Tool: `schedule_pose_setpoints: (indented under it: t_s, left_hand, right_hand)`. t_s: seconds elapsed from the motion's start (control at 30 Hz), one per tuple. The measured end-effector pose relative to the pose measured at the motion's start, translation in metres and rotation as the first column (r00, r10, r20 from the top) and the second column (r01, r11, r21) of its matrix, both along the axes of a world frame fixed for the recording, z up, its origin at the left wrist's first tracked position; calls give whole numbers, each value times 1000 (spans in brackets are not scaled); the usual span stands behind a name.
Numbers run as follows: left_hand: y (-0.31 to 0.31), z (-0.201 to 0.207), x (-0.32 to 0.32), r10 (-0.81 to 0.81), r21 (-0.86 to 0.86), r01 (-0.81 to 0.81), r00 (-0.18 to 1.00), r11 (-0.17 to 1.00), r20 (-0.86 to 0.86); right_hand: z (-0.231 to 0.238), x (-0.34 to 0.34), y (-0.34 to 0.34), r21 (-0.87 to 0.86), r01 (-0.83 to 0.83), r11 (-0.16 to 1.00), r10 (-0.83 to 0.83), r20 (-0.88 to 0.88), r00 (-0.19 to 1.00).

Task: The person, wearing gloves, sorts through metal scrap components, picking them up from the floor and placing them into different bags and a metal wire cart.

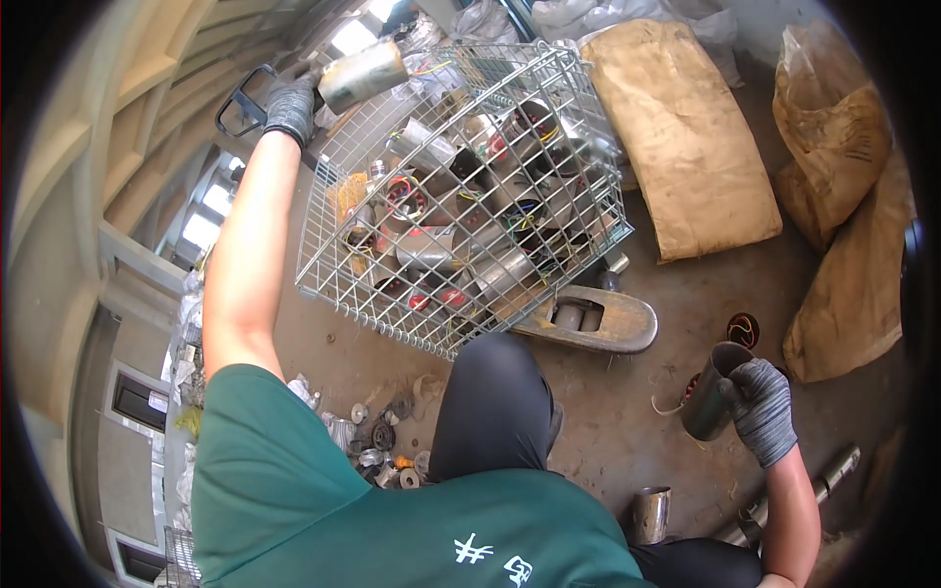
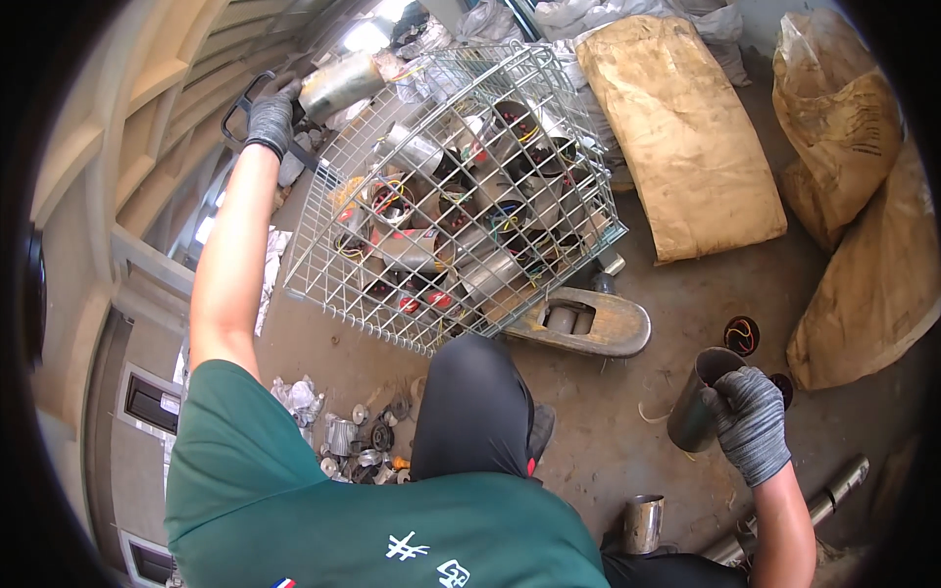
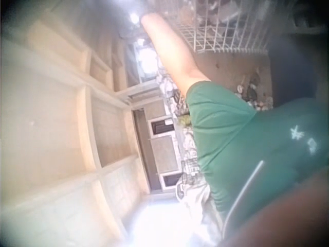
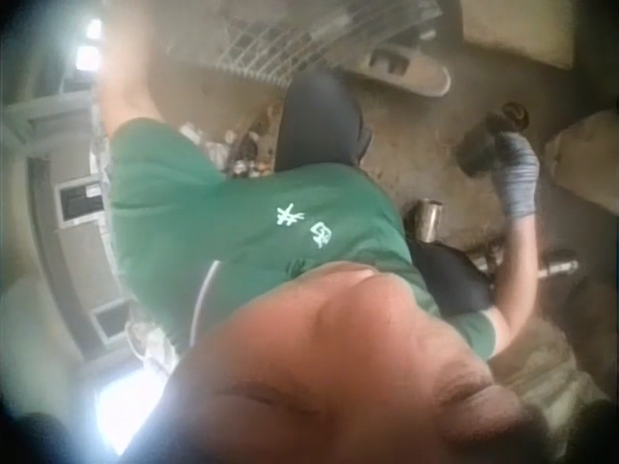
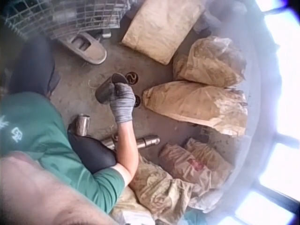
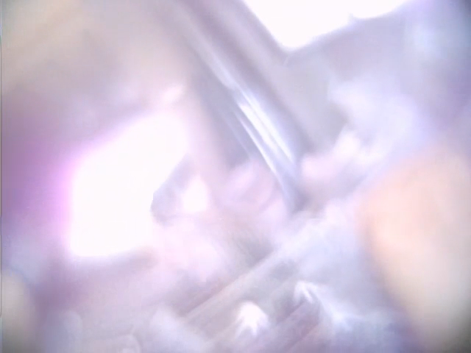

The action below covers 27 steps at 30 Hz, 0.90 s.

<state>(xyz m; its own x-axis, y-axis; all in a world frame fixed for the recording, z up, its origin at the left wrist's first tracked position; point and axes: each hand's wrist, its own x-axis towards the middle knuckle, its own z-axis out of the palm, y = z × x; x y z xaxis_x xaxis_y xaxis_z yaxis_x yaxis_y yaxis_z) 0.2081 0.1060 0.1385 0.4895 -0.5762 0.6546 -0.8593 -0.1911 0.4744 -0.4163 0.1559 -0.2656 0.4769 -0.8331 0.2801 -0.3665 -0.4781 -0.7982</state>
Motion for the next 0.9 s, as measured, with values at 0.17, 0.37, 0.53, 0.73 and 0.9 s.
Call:
schedule_pose_setpoints:
  t_s: [0.17, 0.37, 0.53, 0.73, 0.9]
  left_hand:
    - [-3, -57, -54, -166, 116, 142, 956, 983, 241]
    - [24, -237, -301, -933, 596, 780, 332, 189, -139]
    - [66, -317, -358, -866, 646, 758, 258, -93, -428]
    - [66, -266, -338, -908, 493, 860, 302, 129, -289]
    - [0, -137, -194, -694, 209, 712, 702, 671, -163]
  right_hand:
    - [0, 5, 0, 109, -11, 994, 3, 73, 997]
    - [23, 7, 11, -163, -53, 985, 59, 29, 998]
    - [32, 24, 25, -242, -158, 957, 178, 62, 982]
    - [74, -5, 11, -569, -70, 819, 120, 50, 992]
    - [37, -173, -36, 42, 369, 929, -367, -42, 929]
